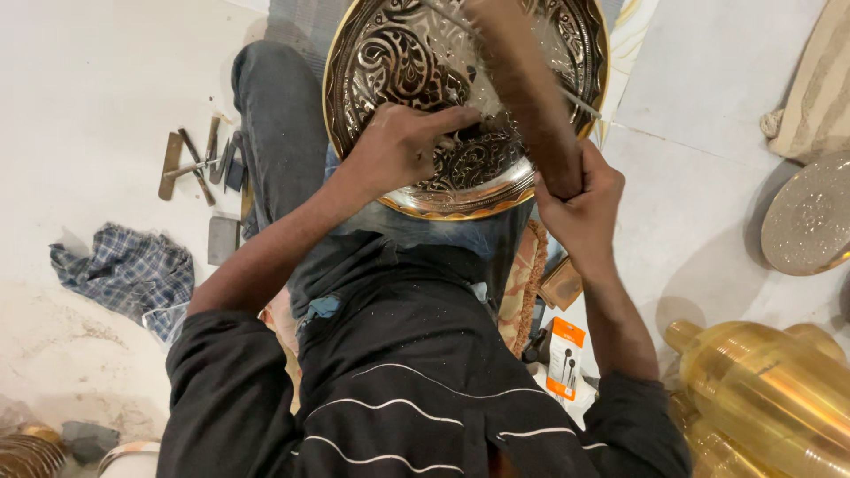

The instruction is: The person holds a metal plate on their lap and uses a chisel and wooden mallet to engrave intricate patterns into the surface. They repeatedly strike the chisel to deepen and refine the design across the plate.

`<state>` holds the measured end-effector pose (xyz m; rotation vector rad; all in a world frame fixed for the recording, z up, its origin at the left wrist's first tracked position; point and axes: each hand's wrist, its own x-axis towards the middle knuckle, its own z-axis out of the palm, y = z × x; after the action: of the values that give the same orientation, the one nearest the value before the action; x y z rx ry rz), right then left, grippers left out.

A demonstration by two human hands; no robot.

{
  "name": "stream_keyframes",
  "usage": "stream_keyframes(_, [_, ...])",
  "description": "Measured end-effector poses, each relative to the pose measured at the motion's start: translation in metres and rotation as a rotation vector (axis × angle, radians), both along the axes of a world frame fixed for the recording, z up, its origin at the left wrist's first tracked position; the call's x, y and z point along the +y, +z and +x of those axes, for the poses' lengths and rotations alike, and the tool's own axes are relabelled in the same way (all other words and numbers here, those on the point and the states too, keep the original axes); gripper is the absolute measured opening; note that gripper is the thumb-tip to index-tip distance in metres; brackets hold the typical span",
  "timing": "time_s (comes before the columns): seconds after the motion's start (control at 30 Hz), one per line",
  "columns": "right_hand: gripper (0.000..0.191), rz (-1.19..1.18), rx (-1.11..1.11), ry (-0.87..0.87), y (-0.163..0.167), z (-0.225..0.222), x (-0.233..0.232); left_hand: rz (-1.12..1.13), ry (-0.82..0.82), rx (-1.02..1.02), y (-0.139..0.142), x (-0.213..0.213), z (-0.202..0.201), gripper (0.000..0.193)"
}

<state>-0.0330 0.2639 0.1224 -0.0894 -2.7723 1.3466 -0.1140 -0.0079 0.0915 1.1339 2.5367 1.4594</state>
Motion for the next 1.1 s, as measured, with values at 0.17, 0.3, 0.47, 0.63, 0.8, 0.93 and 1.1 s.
stream_keyframes(0.17, [0.030,0.259,-0.012,0.088,-0.003,0.003,0.005,-0.075,0.024,0.020,-0.001,-0.003,-0.002,0.073])
stream_keyframes(0.3, [0.021,-0.156,-0.021,-0.021,-0.008,0.007,0.005,-0.188,0.069,-0.011,0.000,0.000,-0.002,0.069])
stream_keyframes(0.47, [0.021,0.001,0.053,0.028,-0.009,0.005,0.002,-0.048,0.046,0.043,0.000,0.001,-0.001,0.073])
stream_keyframes(0.63, [0.020,-0.433,-0.037,-0.069,-0.008,-0.003,-0.003,0.003,0.010,0.070,-0.001,0.000,-0.003,0.074])
stream_keyframes(0.8, [0.021,-0.091,0.015,0.028,0.000,-0.005,-0.004,-0.082,0.029,-0.022,0.000,-0.002,0.000,0.073])
stream_keyframes(0.93, [0.030,0.315,-0.043,0.111,0.011,-0.003,0.002,-0.008,0.033,0.017,0.002,-0.002,-0.001,0.072])
stream_keyframes(1.1, [0.020,-0.159,0.013,-0.053,0.007,0.004,-0.004,-0.032,0.065,0.055,0.002,0.000,-0.003,0.069])
